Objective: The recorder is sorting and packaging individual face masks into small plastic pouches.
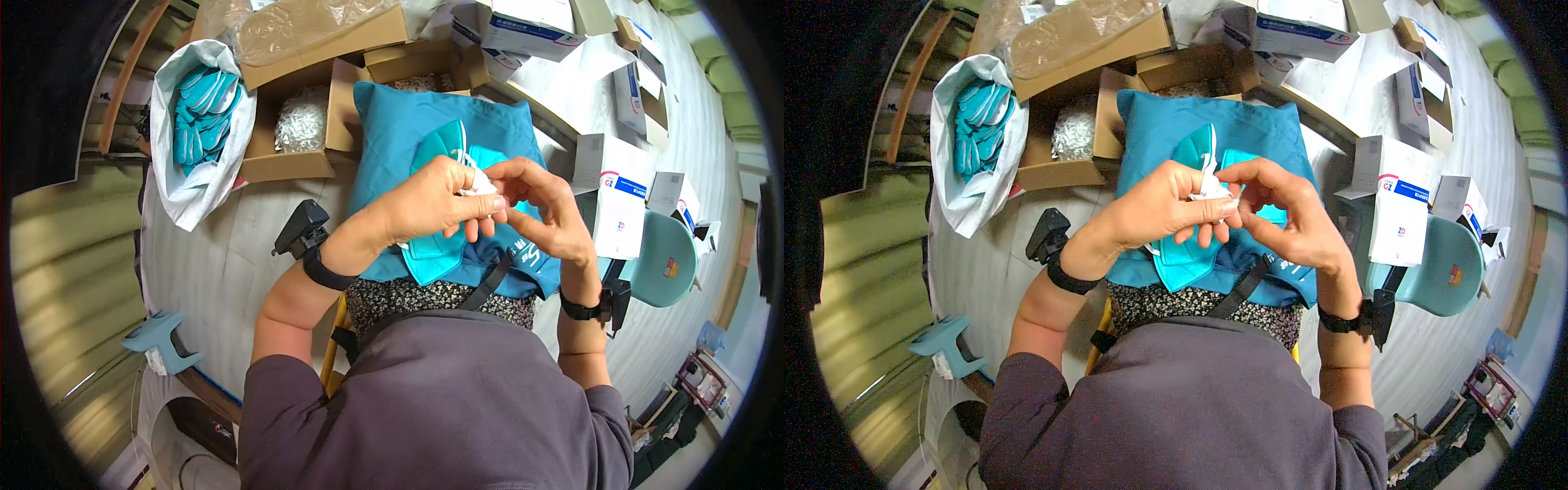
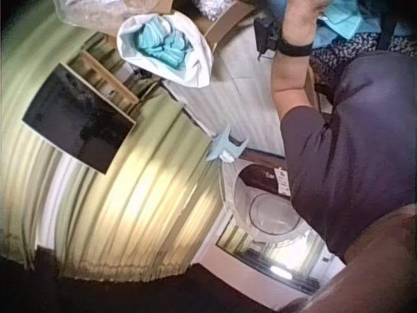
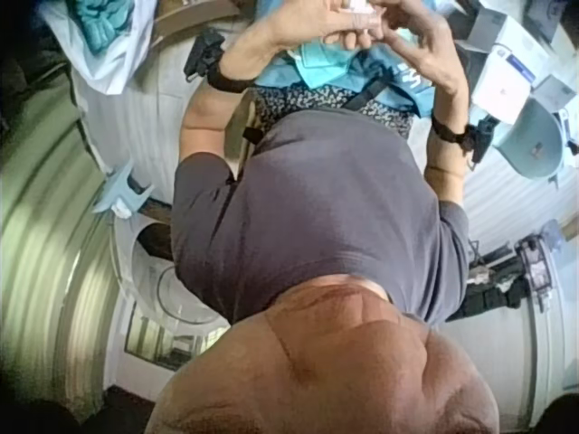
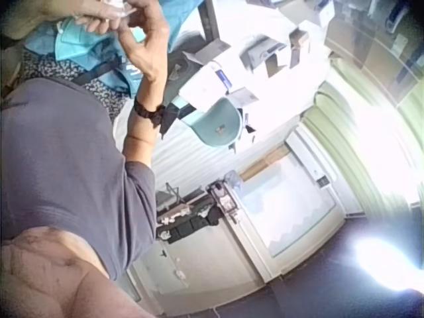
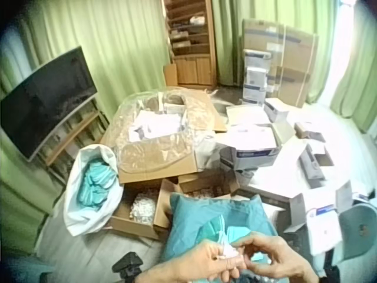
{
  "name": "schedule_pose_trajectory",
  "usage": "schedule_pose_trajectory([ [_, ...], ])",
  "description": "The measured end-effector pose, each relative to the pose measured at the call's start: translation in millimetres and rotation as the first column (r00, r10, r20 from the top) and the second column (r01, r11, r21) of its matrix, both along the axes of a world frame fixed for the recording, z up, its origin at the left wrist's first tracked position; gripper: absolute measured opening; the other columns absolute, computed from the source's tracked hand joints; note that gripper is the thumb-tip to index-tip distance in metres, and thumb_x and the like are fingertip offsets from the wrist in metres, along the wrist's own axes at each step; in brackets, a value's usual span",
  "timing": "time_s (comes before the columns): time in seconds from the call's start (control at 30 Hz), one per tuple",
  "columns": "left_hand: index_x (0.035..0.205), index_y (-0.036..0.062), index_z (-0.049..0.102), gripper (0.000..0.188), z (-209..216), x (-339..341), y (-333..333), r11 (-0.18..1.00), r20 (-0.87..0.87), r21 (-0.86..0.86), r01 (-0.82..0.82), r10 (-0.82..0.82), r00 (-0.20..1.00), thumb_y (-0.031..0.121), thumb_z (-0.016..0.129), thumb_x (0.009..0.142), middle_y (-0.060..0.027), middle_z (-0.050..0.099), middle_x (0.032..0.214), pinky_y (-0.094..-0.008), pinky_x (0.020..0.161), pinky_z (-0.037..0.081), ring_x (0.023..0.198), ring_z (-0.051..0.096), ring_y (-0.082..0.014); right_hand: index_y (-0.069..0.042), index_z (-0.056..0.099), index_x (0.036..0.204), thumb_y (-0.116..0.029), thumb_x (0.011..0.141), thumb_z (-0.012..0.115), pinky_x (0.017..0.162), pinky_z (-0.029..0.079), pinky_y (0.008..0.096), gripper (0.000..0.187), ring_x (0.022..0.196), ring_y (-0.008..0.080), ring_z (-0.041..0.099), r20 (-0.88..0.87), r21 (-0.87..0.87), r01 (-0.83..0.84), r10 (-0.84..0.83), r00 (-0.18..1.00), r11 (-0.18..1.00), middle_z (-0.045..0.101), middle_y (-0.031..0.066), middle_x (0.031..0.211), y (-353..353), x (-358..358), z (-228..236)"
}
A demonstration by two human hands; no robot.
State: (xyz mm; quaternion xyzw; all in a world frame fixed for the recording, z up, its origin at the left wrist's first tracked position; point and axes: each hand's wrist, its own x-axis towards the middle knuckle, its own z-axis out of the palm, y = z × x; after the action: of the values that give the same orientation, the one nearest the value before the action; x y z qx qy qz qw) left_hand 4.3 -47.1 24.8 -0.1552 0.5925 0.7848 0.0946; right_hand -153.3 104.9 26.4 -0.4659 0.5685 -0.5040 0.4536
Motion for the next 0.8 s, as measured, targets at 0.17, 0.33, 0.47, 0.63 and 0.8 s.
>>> schedule_pose_trajectory([
  [0.17,0.092,0.0026,0.07,0.023,-2.5,5.4,7.5,0.998,-0.049,-0.064,0.001,-0.004,0.999,0.023,0.061,0.099,-0.0024,0.068,0.077,-0.0208,0.052,0.045,0.061,0.059,-0.0059,0.0,0.065,0.097,-0.021,0.09,0.073,0.065,0.043,0.0232,0.024,0.072,0.0065,0.05,-0.006,0.067,-0.071,0.072,0.997,0.995,0.056,-0.0012,0.082,4.4,-8.1,10.0],
  [0.33,0.095,0.0031,0.068,0.023,3.7,4.7,12.8,0.993,-0.077,-0.12,0.018,-0.027,0.997,0.022,0.058,0.101,-0.0005,0.067,0.078,-0.0199,0.055,0.045,0.063,0.057,-0.0043,0.0,0.062,0.085,-0.019,0.094,0.068,0.065,0.043,0.0232,0.022,0.072,0.0062,0.05,-0.052,0.163,-0.092,0.102,0.993,0.982,0.06,0.0007,0.084,14.5,-8.7,13.6],
  [0.47,0.092,0.0035,0.066,0.029,3.5,1.8,24.0,0.998,-0.103,-0.049,-0.043,0.038,0.994,0.027,0.055,0.103,0.0002,0.064,0.076,-0.0192,0.053,0.044,0.063,0.056,-0.0038,-0.001,0.061,0.082,-0.017,0.097,0.063,0.069,0.042,0.0237,0.021,0.077,0.0066,0.051,0.174,-0.088,0.188,-0.171,0.97,0.978,0.063,0.0041,0.088,13.1,1.2,0.4],
  [0.63,0.086,0.0075,0.063,0.037,2.1,-0.1,35.6,0.966,-0.054,0.258,-0.017,0.032,0.998,0.035,0.048,0.105,0.0031,0.058,0.071,-0.018,0.052,0.041,0.06,0.052,-0.0031,-0.007,0.051,0.083,-0.037,0.104,0.048,0.061,0.042,0.0226,0.037,0.072,0.0116,0.055,0.58,-0.073,0.343,-0.24,0.778,0.936,0.06,0.0086,0.086,9.5,20.3,10.0],
  [0.8,0.084,0.0091,0.06,0.036,-2.4,8.2,43.3,0.98,-0.059,0.192,0.052,-0.041,0.997,0.035,0.047,0.105,0.0028,0.058,0.072,-0.0182,0.051,0.04,0.059,0.051,-0.0026,-0.009,0.047,0.083,-0.034,0.104,0.05,0.049,0.029,0.0193,0.033,0.055,0.0073,0.037,0.707,0.008,0.358,-0.258,0.658,0.934,0.045,0.0019,0.071,16.9,12.0,15.6],
])
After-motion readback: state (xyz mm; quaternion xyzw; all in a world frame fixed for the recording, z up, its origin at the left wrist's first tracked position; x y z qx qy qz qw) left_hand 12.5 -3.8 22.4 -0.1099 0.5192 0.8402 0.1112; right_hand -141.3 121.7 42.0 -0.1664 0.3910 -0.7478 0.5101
